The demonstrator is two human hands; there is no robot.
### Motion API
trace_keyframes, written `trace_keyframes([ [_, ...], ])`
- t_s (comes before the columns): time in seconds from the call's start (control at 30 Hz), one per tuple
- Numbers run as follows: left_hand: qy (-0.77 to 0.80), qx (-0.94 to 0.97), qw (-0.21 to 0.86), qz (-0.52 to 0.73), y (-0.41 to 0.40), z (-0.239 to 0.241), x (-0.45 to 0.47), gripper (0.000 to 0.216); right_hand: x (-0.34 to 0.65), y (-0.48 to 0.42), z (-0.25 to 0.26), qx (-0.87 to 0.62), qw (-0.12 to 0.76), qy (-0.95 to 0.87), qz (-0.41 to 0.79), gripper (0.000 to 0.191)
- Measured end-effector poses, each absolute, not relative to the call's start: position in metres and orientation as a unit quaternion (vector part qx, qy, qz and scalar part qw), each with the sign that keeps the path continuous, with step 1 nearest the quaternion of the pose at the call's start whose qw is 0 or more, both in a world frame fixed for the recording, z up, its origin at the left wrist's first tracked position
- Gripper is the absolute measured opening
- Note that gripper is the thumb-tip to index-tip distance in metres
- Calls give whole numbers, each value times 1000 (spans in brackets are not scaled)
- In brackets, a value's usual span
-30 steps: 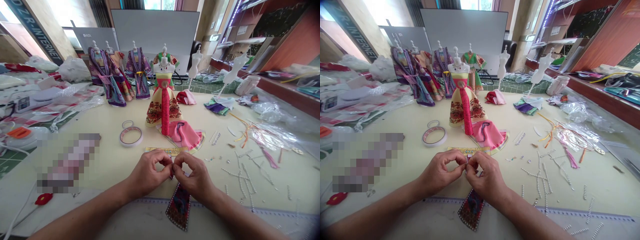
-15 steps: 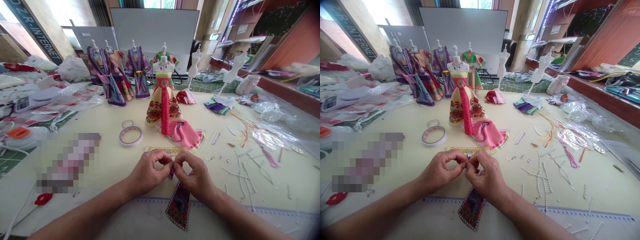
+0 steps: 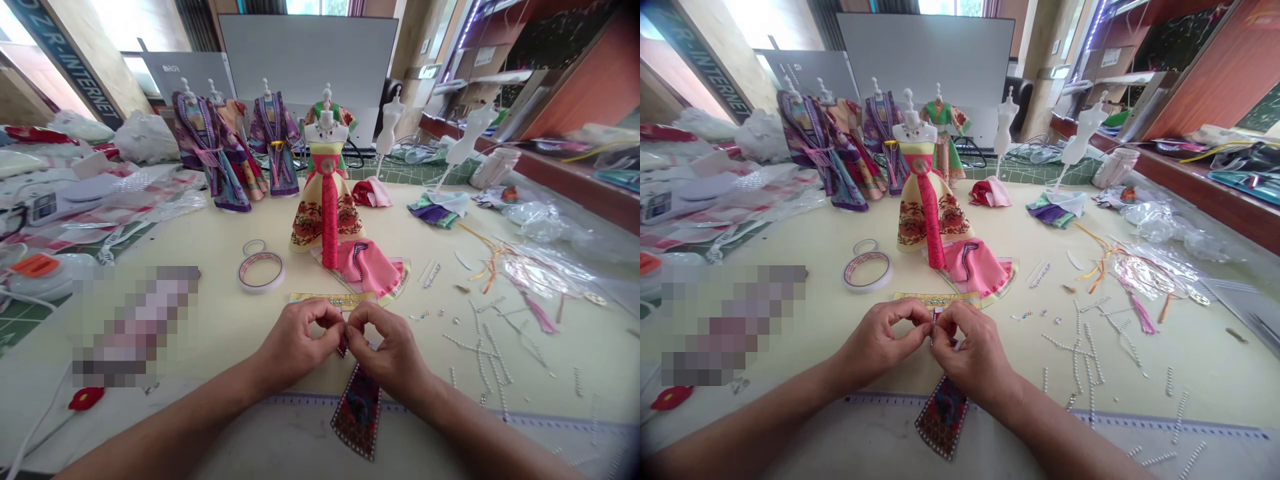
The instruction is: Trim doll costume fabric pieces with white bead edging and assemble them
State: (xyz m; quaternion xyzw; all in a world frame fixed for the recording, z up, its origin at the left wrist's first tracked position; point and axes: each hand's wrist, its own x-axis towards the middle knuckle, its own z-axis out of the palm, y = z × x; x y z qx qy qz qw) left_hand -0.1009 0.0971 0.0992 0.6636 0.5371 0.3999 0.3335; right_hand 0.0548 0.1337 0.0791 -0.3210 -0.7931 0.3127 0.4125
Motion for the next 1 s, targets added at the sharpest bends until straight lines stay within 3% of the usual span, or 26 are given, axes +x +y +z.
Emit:
trace_keyframes([
  [0.23, 529, 690, 286, 402, 96, 97, -104, 13, 54, 132, 78, -319, 413, -790, 320, 15],
  [0.53, 558, 622, 394, 383, 97, 99, -102, 10, 55, 133, 80, -327, 416, -776, 343, 15],
  [1.0, 532, 589, 432, 430, 99, 100, -106, 8, 56, 133, 80, -323, 420, -776, 342, 15],
])
